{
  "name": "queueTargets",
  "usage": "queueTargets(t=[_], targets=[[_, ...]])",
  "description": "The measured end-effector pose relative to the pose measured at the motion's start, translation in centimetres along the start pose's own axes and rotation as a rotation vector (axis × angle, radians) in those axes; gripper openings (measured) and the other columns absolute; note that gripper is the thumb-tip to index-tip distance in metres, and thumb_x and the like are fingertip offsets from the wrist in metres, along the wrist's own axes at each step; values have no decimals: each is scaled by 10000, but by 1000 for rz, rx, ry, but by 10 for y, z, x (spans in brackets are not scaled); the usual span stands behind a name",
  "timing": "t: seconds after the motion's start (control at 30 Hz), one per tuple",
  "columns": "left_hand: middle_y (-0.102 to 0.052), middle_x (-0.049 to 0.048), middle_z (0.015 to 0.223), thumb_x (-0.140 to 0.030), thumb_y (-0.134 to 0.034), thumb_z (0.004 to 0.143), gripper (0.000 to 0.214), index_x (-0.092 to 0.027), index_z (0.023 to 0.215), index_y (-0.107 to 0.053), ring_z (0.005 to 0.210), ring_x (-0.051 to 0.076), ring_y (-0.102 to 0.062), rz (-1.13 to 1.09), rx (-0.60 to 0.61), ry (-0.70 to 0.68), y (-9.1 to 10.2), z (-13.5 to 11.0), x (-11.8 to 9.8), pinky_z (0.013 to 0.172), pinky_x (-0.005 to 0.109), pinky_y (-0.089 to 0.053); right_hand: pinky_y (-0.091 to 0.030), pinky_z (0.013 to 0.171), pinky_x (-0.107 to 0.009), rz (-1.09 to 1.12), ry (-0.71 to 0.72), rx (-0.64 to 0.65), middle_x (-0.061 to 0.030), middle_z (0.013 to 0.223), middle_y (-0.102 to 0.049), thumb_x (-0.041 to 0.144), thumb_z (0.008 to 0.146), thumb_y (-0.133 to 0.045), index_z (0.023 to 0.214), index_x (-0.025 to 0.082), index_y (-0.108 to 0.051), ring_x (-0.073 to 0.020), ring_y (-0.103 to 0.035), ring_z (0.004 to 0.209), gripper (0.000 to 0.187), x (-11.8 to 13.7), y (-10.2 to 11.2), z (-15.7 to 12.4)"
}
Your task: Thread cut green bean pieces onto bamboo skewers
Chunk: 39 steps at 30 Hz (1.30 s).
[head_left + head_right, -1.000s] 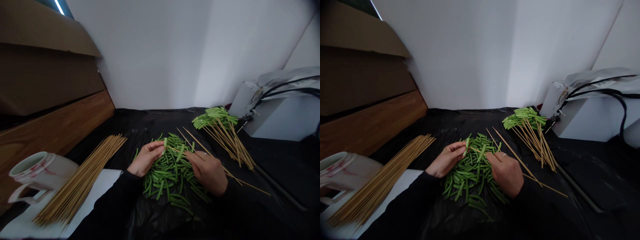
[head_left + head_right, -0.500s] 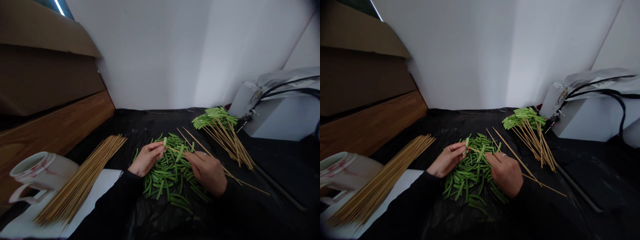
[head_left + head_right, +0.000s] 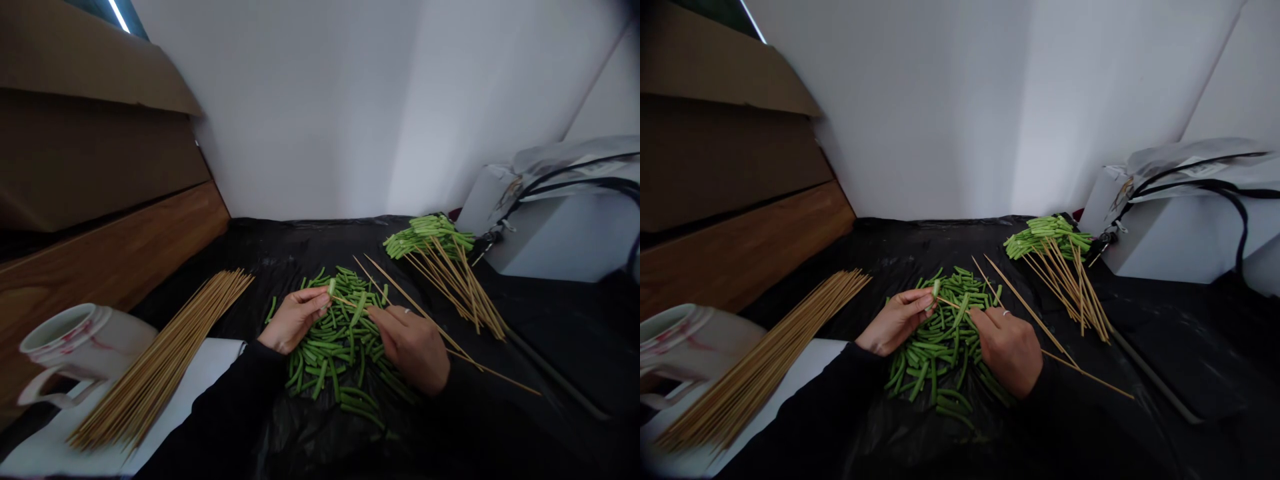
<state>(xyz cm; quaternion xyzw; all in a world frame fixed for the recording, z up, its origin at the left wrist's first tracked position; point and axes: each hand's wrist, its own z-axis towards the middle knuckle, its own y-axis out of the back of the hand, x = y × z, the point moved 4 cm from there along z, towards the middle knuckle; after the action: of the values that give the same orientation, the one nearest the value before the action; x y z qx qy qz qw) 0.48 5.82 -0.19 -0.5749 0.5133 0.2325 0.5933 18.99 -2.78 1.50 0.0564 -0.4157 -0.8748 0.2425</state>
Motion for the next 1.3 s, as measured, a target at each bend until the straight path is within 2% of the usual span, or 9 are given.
queueTargets(t=[0.23, 0.4, 0.63, 0.83, 1.07, 1.3], targets=[[-711, 50, 798, -183, -828, 602, 262, -128, 847, -755, 727, 93, -595, 20, 17, 15, -3, -2, 1, 711, 226, -436, -403, 722, -251, 92, -31, 26, -41, 793, -632, 60, 866, -419, 996, 174, -624, -144, -576, 777, 268, 1, -2, -1], [-715, 65, 840, -189, -832, 597, 279, -125, 856, -752, 757, 101, -603, 29, 23, 26, -4, -2, 3, 748, 236, -435, -397, 722, -257, 118, -50, 15, -37, 739, -612, 81, 885, -400, 856, 180, -609, -147, -567, 757, 234, 3, -2, -1], [-714, 59, 821, -190, -832, 596, 270, -127, 846, -751, 754, 106, -607, 30, 20, 27, -5, -4, 3, 756, 246, -434, -357, 656, -253, 136, -81, 99, -14, 723, -605, 133, 929, -374, 840, 177, -572, -126, -564, 678, 221, 5, -4, 0], [-701, 39, 760, -190, -836, 591, 264, -121, 831, -750, 715, 91, -597, 25, 30, 45, -8, -5, 6, 729, 231, -435, -345, 679, -256, 105, -64, 55, -19, 693, -569, 95, 891, -393, 753, 182, -550, -137, -547, 709, 226, 5, -3, 0], [-708, 41, 777, -202, -842, 583, 277, -131, 834, -749, 737, 98, -610, 32, 33, 49, -9, -6, 7, 759, 243, -448, -328, 633, -256, 133, -92, 88, -2, 695, -590, 128, 920, -383, 798, 186, -536, -118, -542, 644, 204, 6, -6, 1], [-688, 29, 736, -210, -838, 592, 264, -134, 827, -743, 704, 92, -599, 27, 79, 46, -9, -5, 9, 709, 232, -445, -338, 651, -257, 128, -62, 45, -15, 689, -572, 100, 895, -378, 744, 190, -531, -130, -533, 677, 233, 7, -2, 1]])
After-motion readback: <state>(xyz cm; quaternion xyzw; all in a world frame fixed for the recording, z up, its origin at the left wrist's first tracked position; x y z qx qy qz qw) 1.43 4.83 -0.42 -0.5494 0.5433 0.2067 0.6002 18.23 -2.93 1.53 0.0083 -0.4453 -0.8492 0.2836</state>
